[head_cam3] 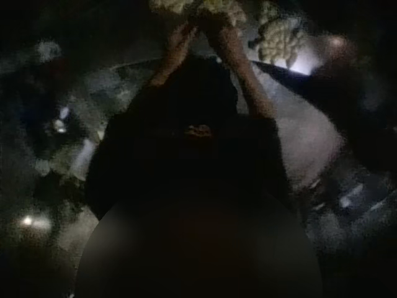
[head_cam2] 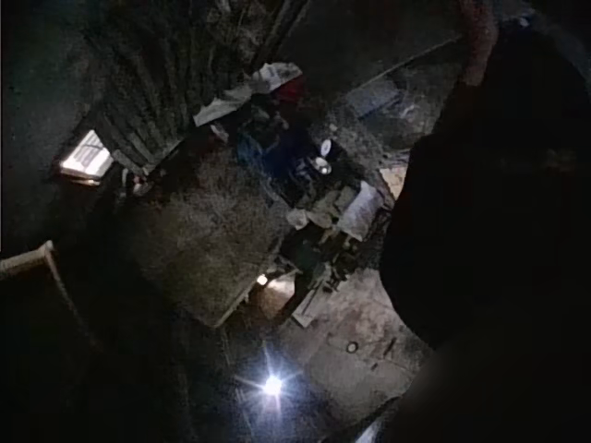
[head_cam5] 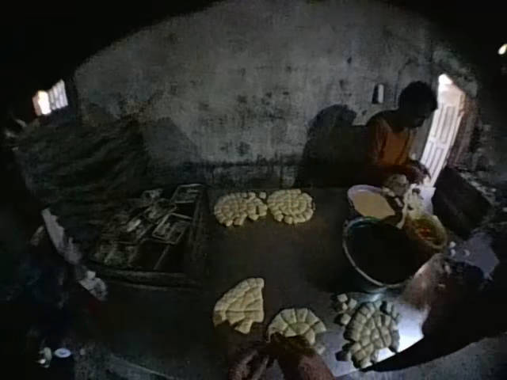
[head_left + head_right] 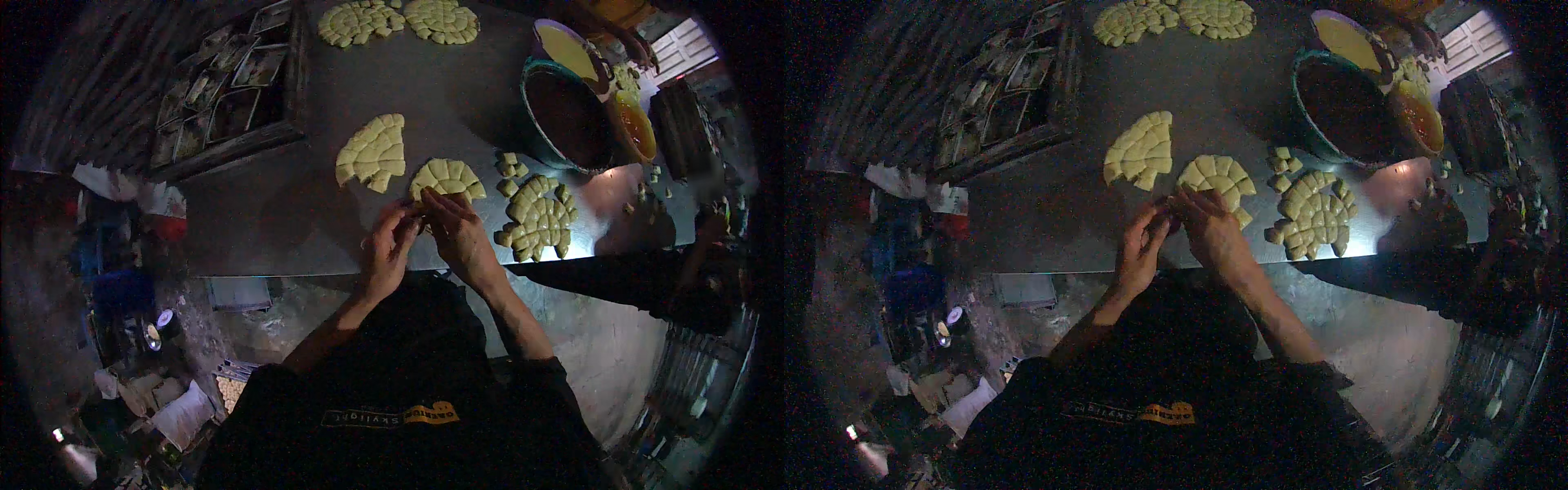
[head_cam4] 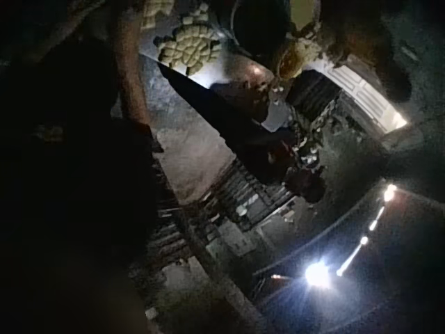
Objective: The person prepares small dough pieces by hand on a metal table, dipping them into a liquid before arranging them on trays.
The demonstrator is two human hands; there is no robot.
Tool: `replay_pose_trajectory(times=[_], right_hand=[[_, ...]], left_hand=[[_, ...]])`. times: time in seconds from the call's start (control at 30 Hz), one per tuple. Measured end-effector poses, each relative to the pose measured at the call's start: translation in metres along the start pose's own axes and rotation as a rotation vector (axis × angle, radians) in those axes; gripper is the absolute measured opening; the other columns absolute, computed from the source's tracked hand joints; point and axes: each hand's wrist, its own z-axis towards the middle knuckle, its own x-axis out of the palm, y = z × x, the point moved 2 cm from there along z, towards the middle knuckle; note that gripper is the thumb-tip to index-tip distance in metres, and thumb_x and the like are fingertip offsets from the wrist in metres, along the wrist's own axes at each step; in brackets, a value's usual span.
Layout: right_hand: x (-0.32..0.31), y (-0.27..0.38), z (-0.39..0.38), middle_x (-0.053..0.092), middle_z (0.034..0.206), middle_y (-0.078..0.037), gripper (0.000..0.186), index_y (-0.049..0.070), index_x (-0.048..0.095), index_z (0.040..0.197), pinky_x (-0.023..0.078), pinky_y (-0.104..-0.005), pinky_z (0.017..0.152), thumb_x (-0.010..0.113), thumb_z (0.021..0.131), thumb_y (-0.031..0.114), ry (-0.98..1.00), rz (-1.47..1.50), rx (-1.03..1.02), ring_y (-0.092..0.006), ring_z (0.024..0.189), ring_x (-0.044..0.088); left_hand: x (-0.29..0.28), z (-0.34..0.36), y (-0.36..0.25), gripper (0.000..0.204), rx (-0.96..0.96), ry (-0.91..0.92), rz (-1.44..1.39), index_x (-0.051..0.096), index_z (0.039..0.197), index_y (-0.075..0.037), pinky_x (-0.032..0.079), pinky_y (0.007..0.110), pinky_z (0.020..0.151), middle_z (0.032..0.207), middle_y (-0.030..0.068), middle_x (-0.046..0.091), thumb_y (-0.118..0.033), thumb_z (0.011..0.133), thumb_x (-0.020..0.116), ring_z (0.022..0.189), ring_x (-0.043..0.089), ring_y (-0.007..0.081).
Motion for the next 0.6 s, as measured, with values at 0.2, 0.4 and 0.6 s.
replay_pose_trajectory(times=[0.2, 0.4, 0.6], right_hand=[[-0.04, 0.01, -0.009, 0.063, 0.121, -0.017, 0.044, 0.009, 0.062, 0.125, 0.055, -0.0384, 0.085, 0.065, 0.083, -0.004, 0.177, 0.458, 0.44, -0.0303, 0.109, 0.063], [-0.084, 0.009, -0.027, 0.063, 0.119, -0.012, 0.03, 0.007, 0.07, 0.105, 0.056, -0.0358, 0.085, 0.074, 0.077, -0.002, 0.113, 0.276, -0.035, -0.0288, 0.108, 0.064], [-0.103, -0.015, -0.035, 0.069, 0.09, -0.011, 0.013, 0.001, 0.062, 0.095, 0.053, -0.0306, 0.064, 0.072, 0.086, 0.004, 0.076, 0.621, 0.306, -0.0193, 0.071, 0.069]], left_hand=[[0.0, 0.013, 0.014, 0.027, -0.342, 0.133, -0.244, 0.055, 0.122, -0.004, 0.051, 0.03, 0.089, 0.114, 0.0071, 0.064, -0.007, 0.096, 0.058, 0.105, 0.063, 0.0183], [0.022, 0.008, -0.003, 0.026, -0.668, 0.242, -0.939, 0.06, 0.119, -0.003, 0.054, 0.031, 0.088, 0.115, 0.0073, 0.066, -0.006, 0.093, 0.063, 0.102, 0.065, 0.0162], [0.05, 0.007, -0.031, 0.02, -0.415, 0.17, -0.511, 0.065, 0.11, 0.002, 0.055, 0.028, 0.084, 0.109, 0.0085, 0.069, -0.006, 0.092, 0.066, 0.096, 0.067, 0.0145]])
